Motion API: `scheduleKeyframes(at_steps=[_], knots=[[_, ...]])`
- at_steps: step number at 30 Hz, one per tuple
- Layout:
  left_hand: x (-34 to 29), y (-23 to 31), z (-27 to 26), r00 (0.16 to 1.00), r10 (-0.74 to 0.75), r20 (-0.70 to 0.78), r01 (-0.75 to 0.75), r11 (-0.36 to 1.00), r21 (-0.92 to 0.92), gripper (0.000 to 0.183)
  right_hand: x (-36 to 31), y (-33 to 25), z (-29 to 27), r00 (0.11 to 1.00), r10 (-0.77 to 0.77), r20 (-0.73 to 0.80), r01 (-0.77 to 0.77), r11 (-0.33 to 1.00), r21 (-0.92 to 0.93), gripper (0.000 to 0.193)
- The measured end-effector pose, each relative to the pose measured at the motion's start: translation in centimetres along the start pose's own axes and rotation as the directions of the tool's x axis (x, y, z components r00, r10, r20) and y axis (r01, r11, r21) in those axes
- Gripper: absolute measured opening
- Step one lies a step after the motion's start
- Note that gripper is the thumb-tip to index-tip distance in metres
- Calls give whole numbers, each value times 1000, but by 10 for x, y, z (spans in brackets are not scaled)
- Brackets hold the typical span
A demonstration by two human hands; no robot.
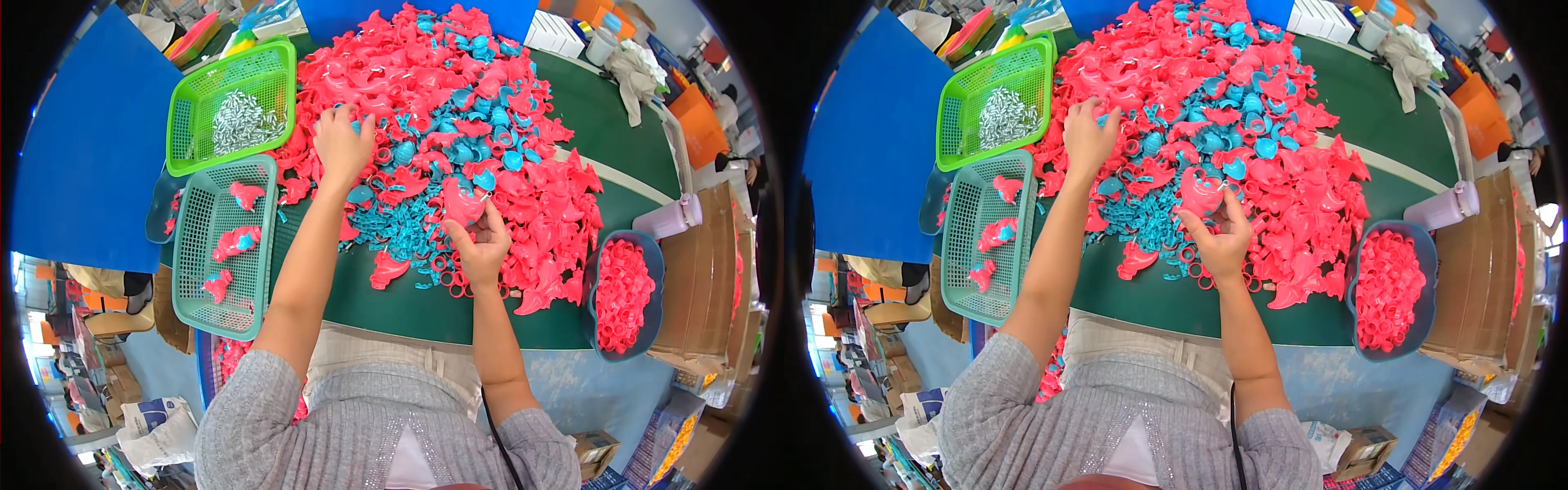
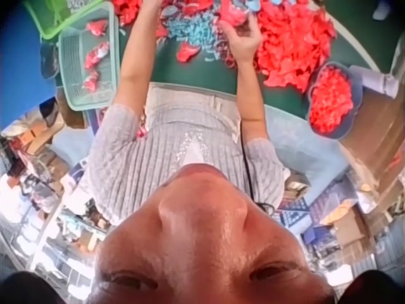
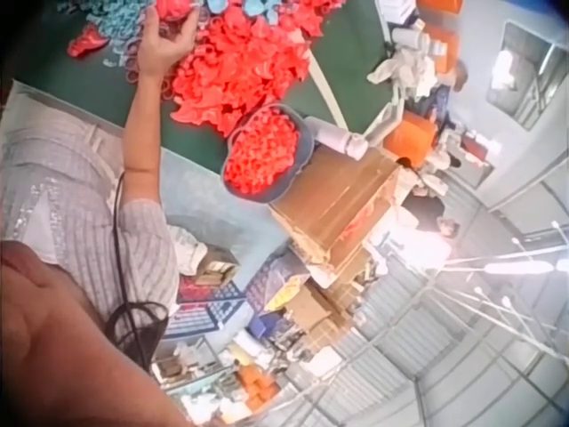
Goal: Assemble pink and blue plastic toy components by joining them together manually.
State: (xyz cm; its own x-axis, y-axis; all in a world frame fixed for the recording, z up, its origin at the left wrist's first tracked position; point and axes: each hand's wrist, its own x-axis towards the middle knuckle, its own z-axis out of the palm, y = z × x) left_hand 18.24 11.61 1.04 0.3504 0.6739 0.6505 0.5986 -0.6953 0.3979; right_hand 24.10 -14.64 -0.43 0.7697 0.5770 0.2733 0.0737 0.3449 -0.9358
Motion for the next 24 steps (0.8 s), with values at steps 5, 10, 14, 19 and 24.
scheduleKeyframes(at_steps=[5, 10, 14, 19, 24], knots=[[23, 13, 16, 988, -92, 122, 75, 988, 133, 45, 1, 1, -2, 999, -34, 5, 34, 999, 21, 60], [13, 0, 19, 967, -133, 216, 211, 892, -399, 27, -1, -2, -1, 1000, 9, -8, -9, 1000, -5, 63], [1, 22, -26, 920, -257, 295, 389, 536, -749, 21, -3, -7, -1, 999, 33, -20, -32, 999, 16, 63], [-19, 47, -67, 946, -240, 218, 311, 487, -816, 22, -2, -10, 1, 999, 51, -7, -50, 998, 48, 62], [-34, 60, -89, 973, -171, 157, 221, 477, -851, 20, -4, -2, 1, 1000, -1, 3, 1, 999, 33, 62]])
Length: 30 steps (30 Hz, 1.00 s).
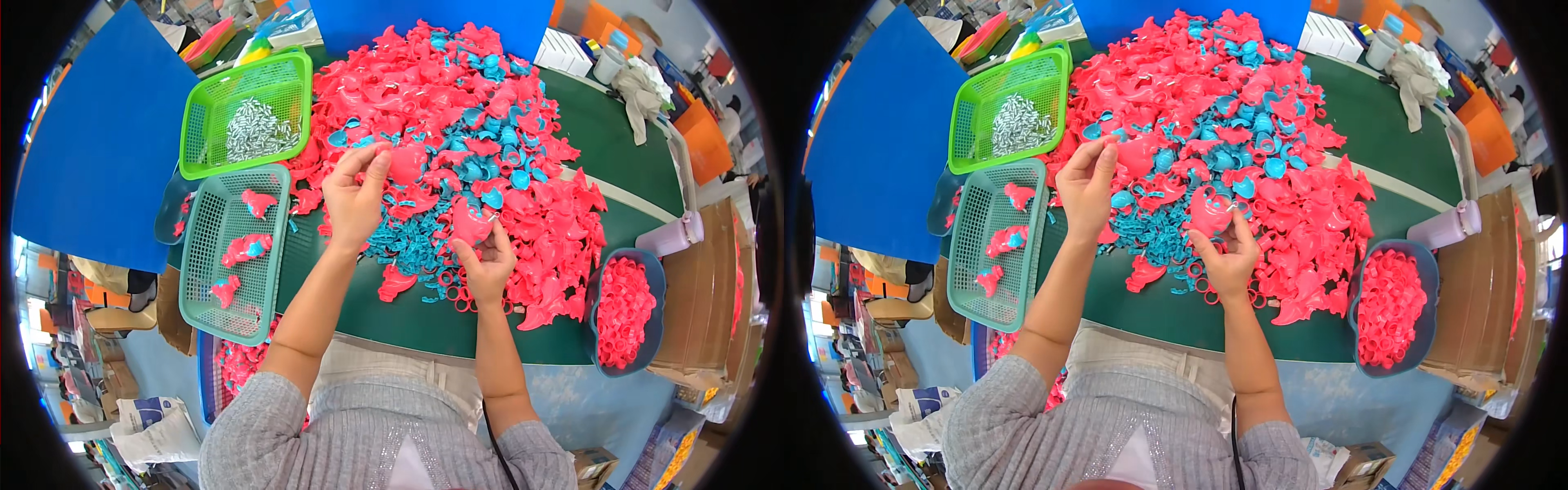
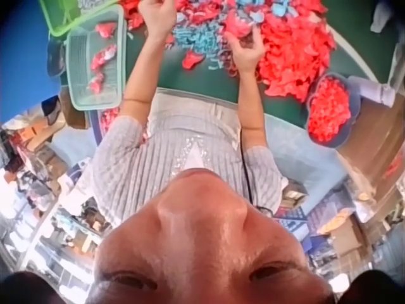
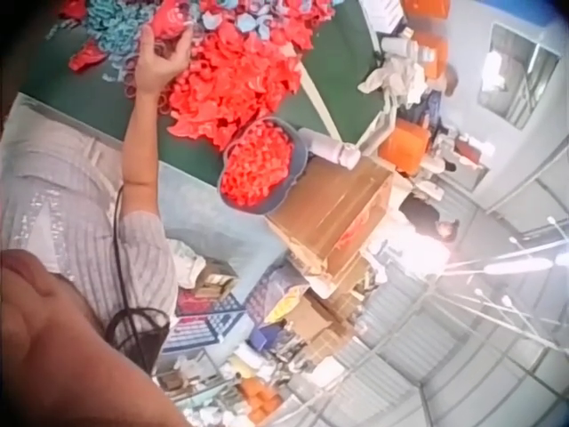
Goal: Assemble pink and blue plastic toy components by joining them together manually.
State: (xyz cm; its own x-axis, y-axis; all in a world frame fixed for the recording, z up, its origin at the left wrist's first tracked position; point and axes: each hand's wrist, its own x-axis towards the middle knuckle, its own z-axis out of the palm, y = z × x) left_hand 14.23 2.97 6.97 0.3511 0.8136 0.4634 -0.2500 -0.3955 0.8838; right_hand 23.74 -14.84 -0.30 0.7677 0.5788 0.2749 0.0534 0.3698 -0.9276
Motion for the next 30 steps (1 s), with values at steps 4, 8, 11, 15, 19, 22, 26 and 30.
scheduleKeyframes(at_steps=[4, 8, 11, 15, 19, 22, 26, 30], knots=[[-10, 14, 2, 992, -129, 4, 128, 976, -176, 20, -2, 3, -1, 1000, -20, 6, 21, 1000, -4, 62], [-15, 16, 4, 978, -209, 11, 201, 924, -324, 21, -4, 0, 0, 999, -42, 4, 42, 999, -9, 62], [-17, 16, 6, 978, -208, 18, 202, 923, -328, 21, -3, -1, 0, 1000, -13, 10, 12, 1000, 23, 62], [-14, 6, 11, 976, -218, 18, 213, 926, -311, 21, -3, 0, -3, 1000, -13, -9, 13, 1000, -1, 62], [2, -41, 5, 959, -281, -33, 277, 955, -108, 24, -2, 1, -1, 1000, -19, 9, 19, 1000, -21, 62], [14, -61, -1, 944, -330, -8, 330, 943, 41, 28, -1, 3, 0, 1000, -7, 21, 7, 1000, -3, 63], [6, -49, -2, 996, 85, 8, -68, 732, 678, 35, -2, 5, -4, 1000, 0, 12, 0, 1000, -28, 64], [-38, -28, -6, 961, -184, 206, 126, 956, 266, 39, -2, 13, 0, 997, -74, -10, 74, 997, -33, 67]])
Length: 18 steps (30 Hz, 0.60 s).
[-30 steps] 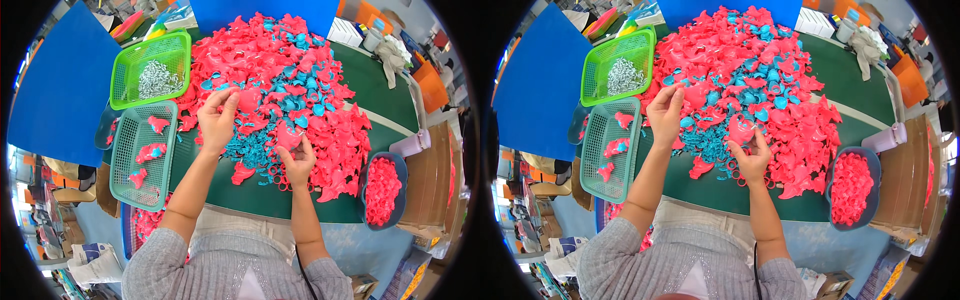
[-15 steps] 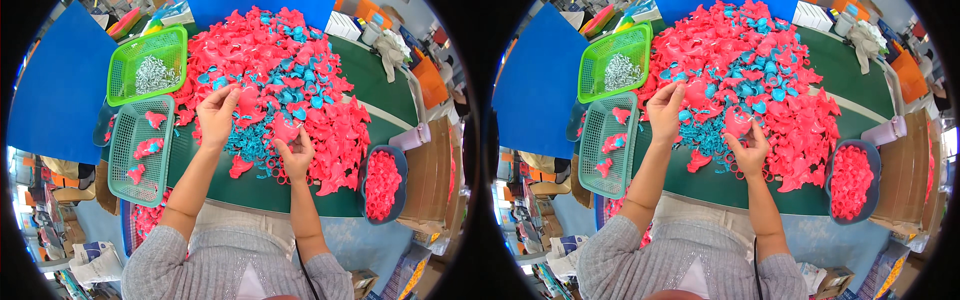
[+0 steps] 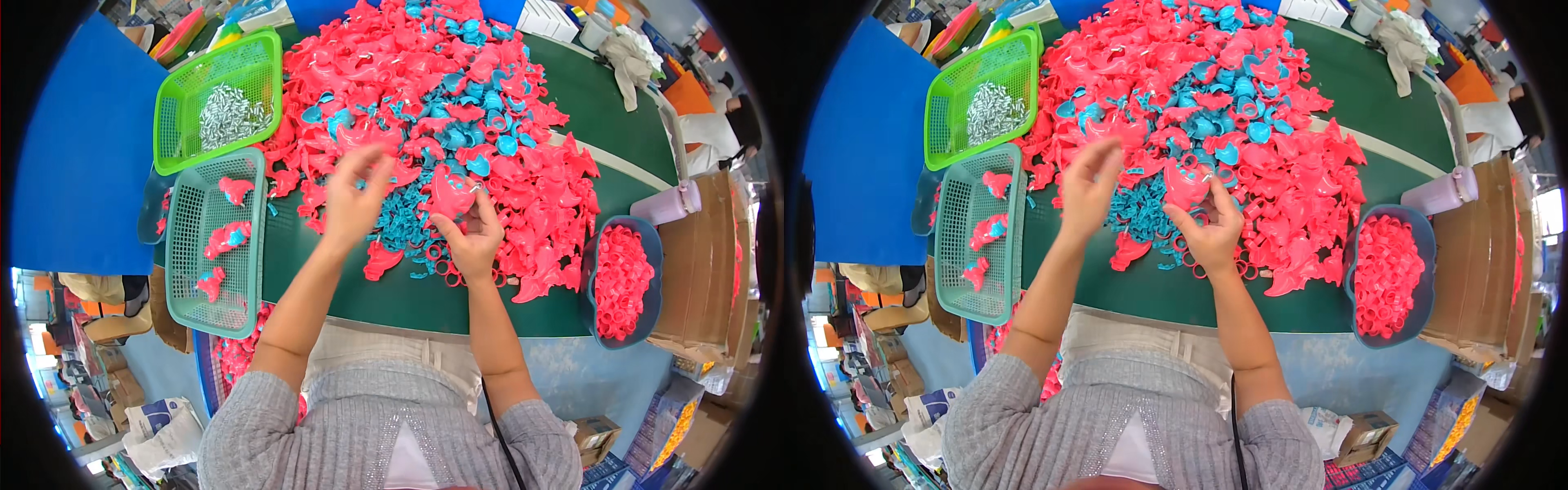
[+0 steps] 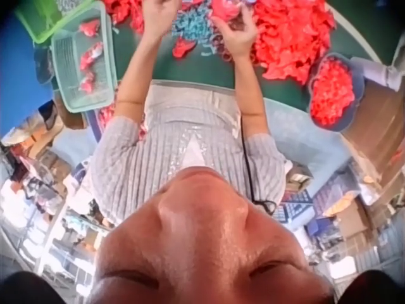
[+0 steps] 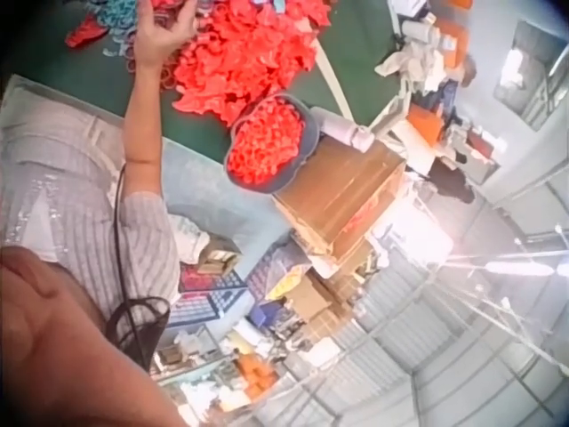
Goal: Assemble pink and blue plastic toy components by joining them together manually.
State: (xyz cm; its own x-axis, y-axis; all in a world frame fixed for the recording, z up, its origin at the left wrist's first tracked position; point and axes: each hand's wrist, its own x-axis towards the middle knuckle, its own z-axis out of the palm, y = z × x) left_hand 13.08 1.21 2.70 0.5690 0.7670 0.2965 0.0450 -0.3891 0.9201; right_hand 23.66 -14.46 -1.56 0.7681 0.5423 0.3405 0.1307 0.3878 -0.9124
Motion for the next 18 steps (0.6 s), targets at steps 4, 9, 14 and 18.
scheduleKeyframes(at_steps=[4, 9, 14, 18], knots=[[-38, 19, 17, 895, -120, 429, 367, 746, -555, 43, -4, -4, 6, 991, -43, 124, 57, 992, -109, 71], [-51, 12, 13, 913, -95, 397, 324, 759, -564, 39, -6, 1, 8, 970, -41, 238, 98, 968, -232, 76], [-76, 13, -10, 962, -93, 255, 220, 819, -530, 38, -5, -2, 7, 889, -233, 394, 392, 832, -392, 87], [-98, -1, -50, 987, -44, 153, 104, 906, -410, 37, -12, 2, 10, 877, -170, 449, 272, 946, -175, 89]])
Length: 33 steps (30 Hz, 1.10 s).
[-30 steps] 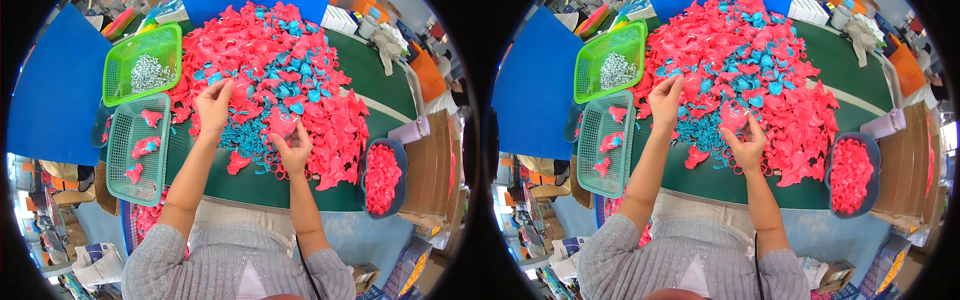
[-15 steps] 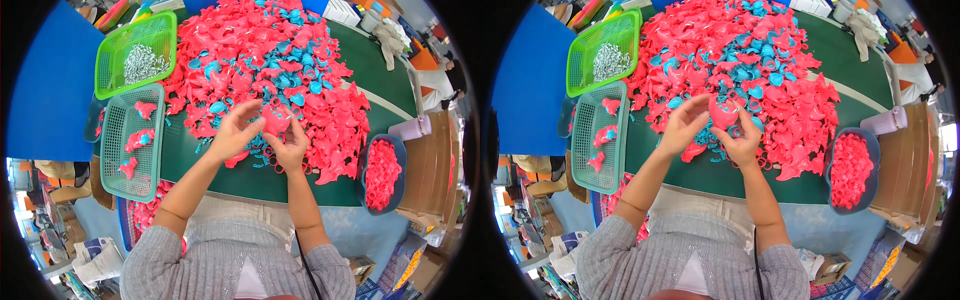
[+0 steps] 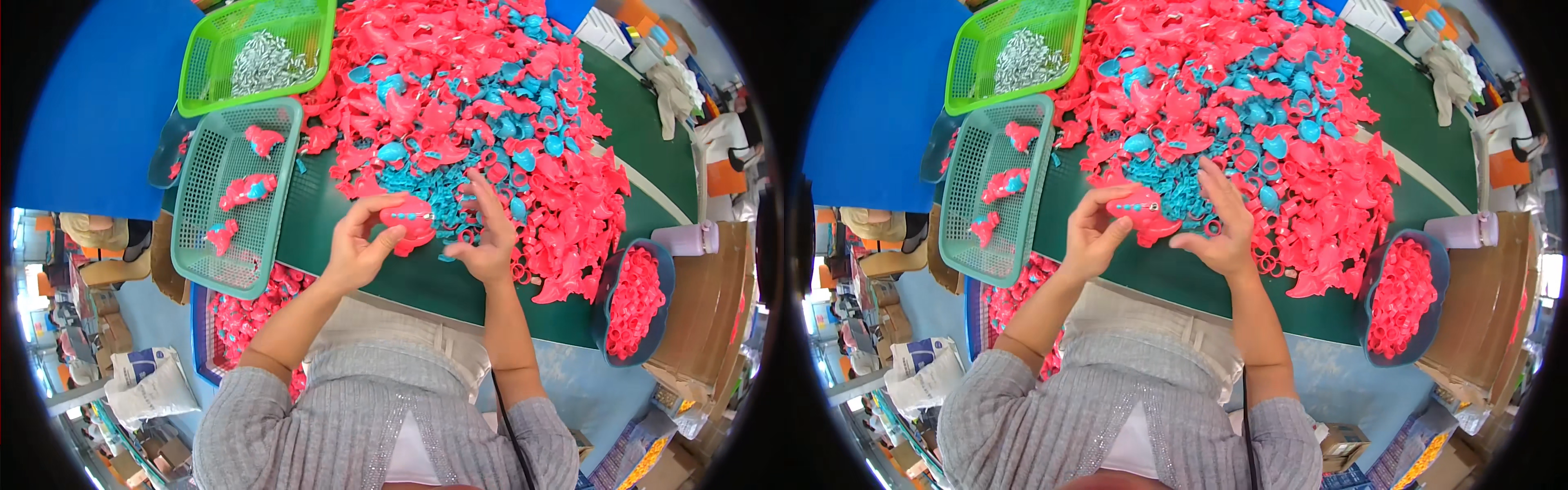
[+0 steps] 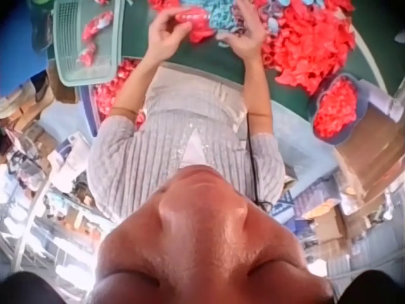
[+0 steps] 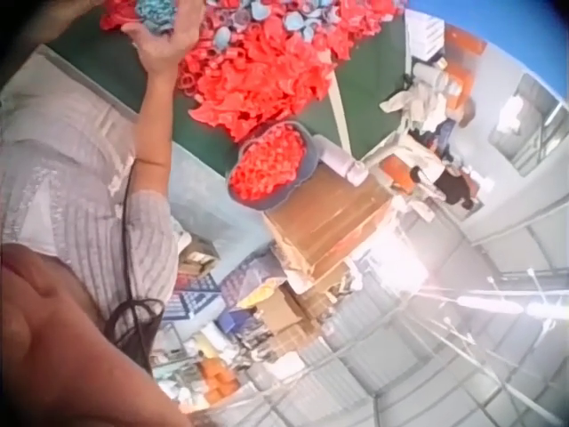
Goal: Assemble pink and blue plastic toy components by joining them together manually.
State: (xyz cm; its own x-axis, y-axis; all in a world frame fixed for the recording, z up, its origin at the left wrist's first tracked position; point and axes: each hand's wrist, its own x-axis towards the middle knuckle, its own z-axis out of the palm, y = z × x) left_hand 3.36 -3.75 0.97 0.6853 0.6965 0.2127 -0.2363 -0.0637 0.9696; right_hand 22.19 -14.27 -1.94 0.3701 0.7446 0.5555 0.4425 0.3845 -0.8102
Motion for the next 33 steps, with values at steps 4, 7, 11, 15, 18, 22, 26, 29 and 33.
scheduleKeyframes(at_steps=[4, 7, 11, 15, 18, 22, 26, 29, 33], knots=[[-10, 9, 0, 998, 30, 55, -34, 996, 82, 36, -6, -16, 21, 986, 124, 110, -159, 891, 425, 64], [-16, 6, 9, 998, 50, 46, -53, 997, 55, 35, -13, -22, 37, 964, 188, 188, -266, 711, 651, 40], [-21, 8, 22, 996, -29, -90, 20, 994, -108, 32, -14, -23, 41, 970, 214, 119, -237, 697, 677, 33], [-28, 6, 16, 999, 37, -15, -35, 994, 99, 33, -28, -22, 40, 983, 170, 68, -175, 762, 624, 26], [-41, 14, -7, 995, -12, 95, 7, 999, 47, 34, -18, -24, 32, 956, 102, 276, -225, 858, 461, 46], [-67, 41, -61, 942, -118, 314, 14, 949, 315, 31, -9, -23, 20, 960, 149, 235, -240, 871, 428, 78], [-154, 33, -140, 888, -460, -30, 379, 690, 616, 31, -2, -4, -7, 963, 246, -108, -164, 857, 489, 64], [-216, 1, -186, 680, -640, -358, 681, 371, 631, 31, -1, 2, -3, 909, 305, -283, -193, 912, 362, 42], [-289, -48, -220, 773, -545, -324, 387, 0, 922, 39, 6, -5, 41, 998, 42, 50, -23, 940, -341, 30]])
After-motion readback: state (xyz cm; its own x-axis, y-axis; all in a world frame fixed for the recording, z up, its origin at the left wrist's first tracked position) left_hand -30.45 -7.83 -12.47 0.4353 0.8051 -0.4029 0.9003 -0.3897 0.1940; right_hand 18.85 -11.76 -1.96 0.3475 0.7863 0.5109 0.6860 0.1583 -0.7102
